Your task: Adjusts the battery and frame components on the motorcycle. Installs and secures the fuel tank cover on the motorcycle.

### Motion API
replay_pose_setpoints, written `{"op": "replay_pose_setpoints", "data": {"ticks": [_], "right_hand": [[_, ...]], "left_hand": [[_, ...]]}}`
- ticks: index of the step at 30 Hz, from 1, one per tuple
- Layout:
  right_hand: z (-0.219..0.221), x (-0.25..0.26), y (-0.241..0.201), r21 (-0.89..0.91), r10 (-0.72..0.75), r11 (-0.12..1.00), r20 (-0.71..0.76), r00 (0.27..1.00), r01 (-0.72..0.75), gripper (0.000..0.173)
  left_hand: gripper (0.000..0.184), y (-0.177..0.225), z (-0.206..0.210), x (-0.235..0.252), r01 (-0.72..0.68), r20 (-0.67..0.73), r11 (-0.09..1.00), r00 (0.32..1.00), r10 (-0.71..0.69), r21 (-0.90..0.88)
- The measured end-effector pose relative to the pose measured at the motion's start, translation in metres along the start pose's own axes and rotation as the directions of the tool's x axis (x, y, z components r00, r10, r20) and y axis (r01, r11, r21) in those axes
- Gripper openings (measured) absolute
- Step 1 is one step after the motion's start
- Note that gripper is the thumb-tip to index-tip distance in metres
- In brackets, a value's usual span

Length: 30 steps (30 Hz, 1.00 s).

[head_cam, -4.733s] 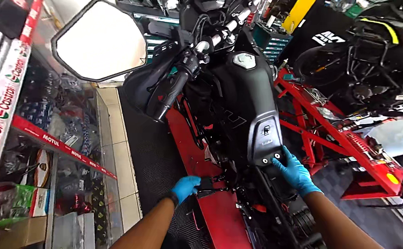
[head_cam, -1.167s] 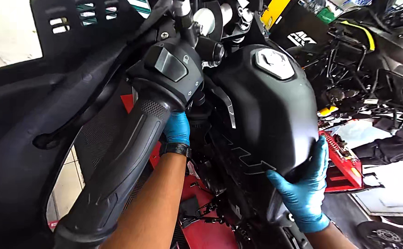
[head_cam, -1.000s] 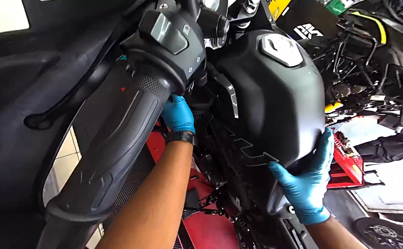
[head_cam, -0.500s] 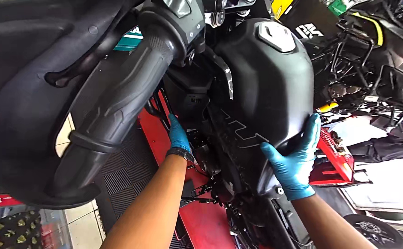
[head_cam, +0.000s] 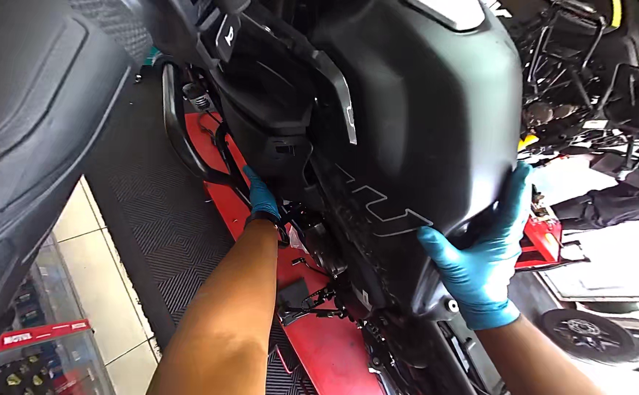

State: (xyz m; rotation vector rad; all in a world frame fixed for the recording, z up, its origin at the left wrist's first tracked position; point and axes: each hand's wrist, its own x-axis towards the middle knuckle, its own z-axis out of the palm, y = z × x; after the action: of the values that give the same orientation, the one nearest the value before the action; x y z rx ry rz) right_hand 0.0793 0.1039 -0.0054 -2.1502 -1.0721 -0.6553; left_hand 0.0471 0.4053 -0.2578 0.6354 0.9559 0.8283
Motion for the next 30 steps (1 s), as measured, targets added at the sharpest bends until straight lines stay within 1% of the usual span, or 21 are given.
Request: {"op": "replay_pose_setpoints", "data": {"ticks": [2,4,6,7,10,11,12,13,14,16,18,21,23,25,27,28,29,30], "right_hand": [[0.000,0.001,0.001,0.023,-0.003,1.000,0.002,1.000,0.002,0.136],[0.001,0.000,0.003,0.027,-0.013,1.000,-0.004,1.000,0.013,0.137],[0.000,-0.001,0.004,-0.001,-0.020,1.000,-0.003,1.000,0.020,0.136],[0.000,-0.001,0.003,-0.009,-0.023,1.000,-0.001,1.000,0.023,0.136],[0.000,-0.001,0.003,-0.007,-0.028,1.000,-0.005,1.000,0.028,0.138],[0.000,-0.001,0.004,0.002,-0.030,1.000,-0.011,0.999,0.030,0.138],[0.000,-0.001,0.003,0.013,-0.027,1.000,-0.010,1.000,0.028,0.139],[0.001,0.000,0.003,0.021,-0.029,0.999,-0.007,1.000,0.029,0.139],[0.002,0.001,0.002,0.033,-0.031,0.999,-0.004,0.999,0.031,0.139],[0.001,0.000,0.000,0.050,-0.024,0.998,0.004,1.000,0.024,0.138],[0.003,0.002,0.000,0.058,-0.024,0.998,-0.007,1.000,0.025,0.138],[0.004,0.000,-0.001,0.067,-0.028,0.997,-0.012,1.000,0.029,0.138],[0.004,0.001,-0.001,0.066,-0.027,0.997,-0.015,1.000,0.028,0.137],[0.004,0.000,-0.002,0.048,-0.020,0.999,-0.021,1.000,0.021,0.136],[0.004,0.000,-0.003,0.040,-0.022,0.999,-0.023,0.999,0.023,0.136],[0.005,0.000,-0.003,0.047,-0.026,0.999,-0.025,0.999,0.027,0.135],[0.005,0.000,-0.004,0.056,-0.030,0.998,-0.028,0.999,0.032,0.134],[0.006,-0.001,-0.004,0.065,-0.035,0.997,-0.036,0.999,0.037,0.133]], "left_hand": [[0.081,-0.011,-0.001,0.008,0.021,0.040,1.000,0.999,-0.021,-0.006],[0.084,-0.019,0.003,0.021,0.064,0.036,0.994,0.998,-0.061,-0.086],[0.087,-0.026,0.006,0.035,0.070,0.034,0.982,0.997,-0.065,-0.174],[0.086,-0.027,0.006,0.040,0.050,0.046,0.975,0.998,-0.041,-0.216],[0.080,-0.031,0.006,0.052,-0.039,0.106,0.968,0.992,0.067,-0.247],[0.076,-0.025,0.006,0.046,-0.035,0.111,0.970,0.992,0.064,-0.241],[0.072,-0.007,0.009,0.030,0.016,0.096,0.972,0.995,0.007,-0.235],[0.066,0.026,0.013,0.008,0.111,0.084,0.963,0.992,-0.093,-0.245],[0.062,0.050,0.016,-0.009,0.139,0.077,0.954,0.989,-0.122,-0.264],[0.058,0.063,0.016,-0.028,0.109,0.085,0.952,0.992,-0.089,-0.287],[0.057,0.063,0.020,-0.026,0.072,0.102,0.952,0.994,-0.044,-0.297],[0.056,0.058,0.015,-0.026,0.099,0.079,0.963,0.994,-0.082,-0.252],[0.056,0.059,0.014,-0.028,0.083,0.101,0.972,0.993,-0.062,-0.220],[0.057,0.061,0.014,-0.030,0.075,0.115,0.971,0.992,-0.049,-0.229],[0.055,0.064,0.015,-0.029,0.109,0.086,0.962,0.992,-0.090,-0.251],[0.055,0.061,0.015,-0.023,0.132,0.082,0.960,0.990,-0.115,-0.247],[0.057,0.050,0.013,-0.012,0.140,0.090,0.960,0.989,-0.121,-0.241],[0.060,0.029,0.009,0.006,0.102,0.109,0.966,0.991,-0.078,-0.236]]}}
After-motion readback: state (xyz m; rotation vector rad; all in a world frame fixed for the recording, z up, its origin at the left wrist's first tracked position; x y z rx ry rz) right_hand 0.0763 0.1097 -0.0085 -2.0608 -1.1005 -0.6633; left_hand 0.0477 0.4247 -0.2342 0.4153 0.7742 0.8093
